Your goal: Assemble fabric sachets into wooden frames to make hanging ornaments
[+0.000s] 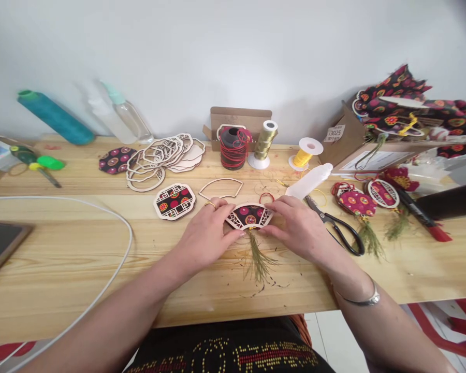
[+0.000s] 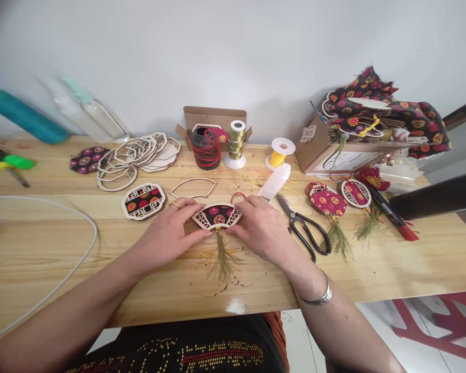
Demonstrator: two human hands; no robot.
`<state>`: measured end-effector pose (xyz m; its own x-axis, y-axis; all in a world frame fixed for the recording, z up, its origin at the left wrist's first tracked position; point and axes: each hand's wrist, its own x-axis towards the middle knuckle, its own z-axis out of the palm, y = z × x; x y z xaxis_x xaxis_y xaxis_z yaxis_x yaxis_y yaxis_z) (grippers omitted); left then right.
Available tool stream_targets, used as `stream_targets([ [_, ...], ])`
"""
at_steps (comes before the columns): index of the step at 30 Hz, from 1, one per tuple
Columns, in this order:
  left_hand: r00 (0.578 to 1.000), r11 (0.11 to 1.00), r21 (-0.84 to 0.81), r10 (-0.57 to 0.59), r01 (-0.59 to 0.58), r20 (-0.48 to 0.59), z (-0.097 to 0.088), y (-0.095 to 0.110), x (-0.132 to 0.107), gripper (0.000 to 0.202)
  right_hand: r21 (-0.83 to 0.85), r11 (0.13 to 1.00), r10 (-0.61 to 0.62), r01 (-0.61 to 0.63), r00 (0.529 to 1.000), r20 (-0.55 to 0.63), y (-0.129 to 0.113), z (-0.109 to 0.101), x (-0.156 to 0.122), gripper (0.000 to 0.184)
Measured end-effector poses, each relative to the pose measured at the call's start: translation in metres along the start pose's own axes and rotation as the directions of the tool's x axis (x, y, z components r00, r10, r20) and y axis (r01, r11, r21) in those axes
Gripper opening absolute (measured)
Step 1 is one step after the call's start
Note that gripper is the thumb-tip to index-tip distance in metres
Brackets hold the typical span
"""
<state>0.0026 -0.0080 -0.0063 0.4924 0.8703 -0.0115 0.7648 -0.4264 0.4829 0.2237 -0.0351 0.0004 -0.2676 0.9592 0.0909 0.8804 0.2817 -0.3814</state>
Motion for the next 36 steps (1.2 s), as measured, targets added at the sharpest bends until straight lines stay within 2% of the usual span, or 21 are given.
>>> stream_targets([
  [4,1.0,1.0,-0.015,-0.008,0.008,0.006,-0.002,0.0,0.001,0.049,0.028,0.999,0.019,-0.019,1.0,0.009,-0.002,-0.003,0.0,0.038],
  [8,0.997,0.991,-0.118,-0.065,0.06,-0.035,-0.008,0.003,0.003,0.059,0.142,0.989,0.036,-0.038,0.999,0.019,0.002,-0.013,0.0,0.037],
  [11,0.982,0.968,-0.218,-0.15,0.122,-0.117,-0.012,0.004,0.004,0.045,0.299,0.953,-0.079,0.041,0.99,0.116,0.01,-0.03,0.0,0.041],
  [12,0.975,0.963,-0.234,-0.17,0.134,-0.14,-0.012,0.004,0.004,0.041,0.366,0.927,-0.159,0.081,0.969,0.189,0.013,-0.036,-0.001,0.043],
  [13,0.972,0.961,-0.239,-0.182,0.143,-0.15,-0.013,0.004,0.004,0.039,0.434,0.895,-0.241,0.101,0.929,0.281,0.014,-0.041,-0.001,0.044],
  [15,0.972,0.963,-0.222,-0.188,0.155,-0.138,-0.011,0.004,0.004,0.04,0.524,0.848,-0.363,0.081,0.81,0.462,0.016,-0.049,-0.002,0.043],
  [17,0.978,0.97,-0.18,-0.185,0.165,-0.1,-0.009,0.004,0.004,0.046,0.515,0.856,-0.379,0.033,0.717,0.584,0.015,-0.05,-0.002,0.04],
  [18,0.981,0.975,-0.152,-0.177,0.163,-0.079,-0.008,0.005,0.004,0.05,0.484,0.875,-0.355,0.016,0.701,0.619,0.014,-0.048,-0.002,0.04],
  [23,0.994,0.993,-0.034,-0.11,0.11,-0.001,-0.004,0.006,0.003,0.068,0.382,0.924,-0.258,-0.012,0.715,0.649,0.011,-0.04,-0.002,0.043],
  [27,0.996,0.995,0.026,-0.092,0.091,0.011,-0.003,0.007,0.002,0.071,0.394,0.918,-0.283,0.039,0.761,0.584,0.007,-0.038,-0.002,0.042],
  [30,0.997,0.996,0.042,-0.083,0.083,0.005,-0.002,0.008,0.001,0.068,0.394,0.915,-0.311,0.086,0.774,0.552,0.003,-0.035,-0.001,0.041],
  [33,0.996,0.996,0.032,-0.087,0.087,-0.014,-0.001,0.008,0.002,0.065,0.395,0.912,-0.328,0.115,0.783,0.529,0.001,-0.033,-0.001,0.042],
  [36,0.989,0.99,-0.021,-0.139,0.138,-0.044,-0.002,0.008,0.003,0.066,0.416,0.902,-0.333,0.119,0.805,0.491,0.001,-0.033,-0.001,0.042],
])
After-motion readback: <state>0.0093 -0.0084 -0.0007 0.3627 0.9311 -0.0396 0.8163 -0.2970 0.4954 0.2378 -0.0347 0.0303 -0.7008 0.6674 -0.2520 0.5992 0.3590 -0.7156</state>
